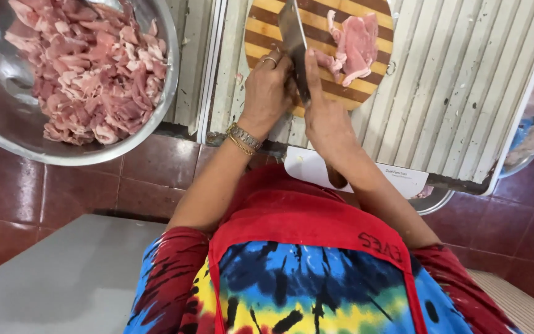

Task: Slicing raw meat into small pieces using a cleaver on a wooden cutting board and then mixing the meat in a metal bowl.

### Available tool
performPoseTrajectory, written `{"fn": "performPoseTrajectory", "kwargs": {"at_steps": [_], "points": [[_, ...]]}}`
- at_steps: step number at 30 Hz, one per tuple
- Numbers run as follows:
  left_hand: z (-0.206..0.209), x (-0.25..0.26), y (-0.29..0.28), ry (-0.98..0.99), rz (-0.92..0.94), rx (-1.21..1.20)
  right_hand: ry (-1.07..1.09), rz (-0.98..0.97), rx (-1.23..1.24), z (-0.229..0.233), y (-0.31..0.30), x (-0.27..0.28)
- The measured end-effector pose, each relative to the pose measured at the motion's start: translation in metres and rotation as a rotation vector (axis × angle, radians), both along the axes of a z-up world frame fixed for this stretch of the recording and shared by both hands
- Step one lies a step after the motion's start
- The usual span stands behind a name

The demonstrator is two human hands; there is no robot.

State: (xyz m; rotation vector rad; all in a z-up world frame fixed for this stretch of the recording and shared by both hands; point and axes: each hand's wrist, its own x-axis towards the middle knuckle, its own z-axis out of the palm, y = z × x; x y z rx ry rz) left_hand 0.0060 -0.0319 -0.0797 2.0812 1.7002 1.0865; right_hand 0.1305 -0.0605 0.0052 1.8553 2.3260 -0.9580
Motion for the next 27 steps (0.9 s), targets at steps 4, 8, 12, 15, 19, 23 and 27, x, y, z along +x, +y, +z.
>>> {"fn": "performPoseTrajectory", "kwargs": {"at_steps": [4,8,12,15,19,23,27], "points": [[-0.006,0.0,0.003,-0.038,0.005,-0.022,0.166,0.074,0.191,-0.024,0.025,0.0],[-0.001,-0.002,0.003,-0.068,0.007,-0.031,0.179,0.085,0.129,0.005,-0.004,0.007],[-0.006,-0.003,-0.002,-0.03,-0.006,-0.02,0.17,0.082,0.157,-0.009,0.005,0.015],[0.008,-0.006,-0.001,-0.014,-0.056,0.017,0.222,0.033,0.118,-0.004,0.042,0.013],[0.015,-0.017,-0.009,-0.216,-0.142,-0.009,0.053,0.041,0.315,0.02,0.035,0.014],[0.005,-0.014,-0.012,-0.182,-0.072,0.005,0.031,-0.011,-0.042,0.031,-0.006,0.007],[-0.018,-0.012,-0.004,-0.067,-0.015,0.013,-0.006,0.055,0.114,0.024,-0.016,0.001]]}}
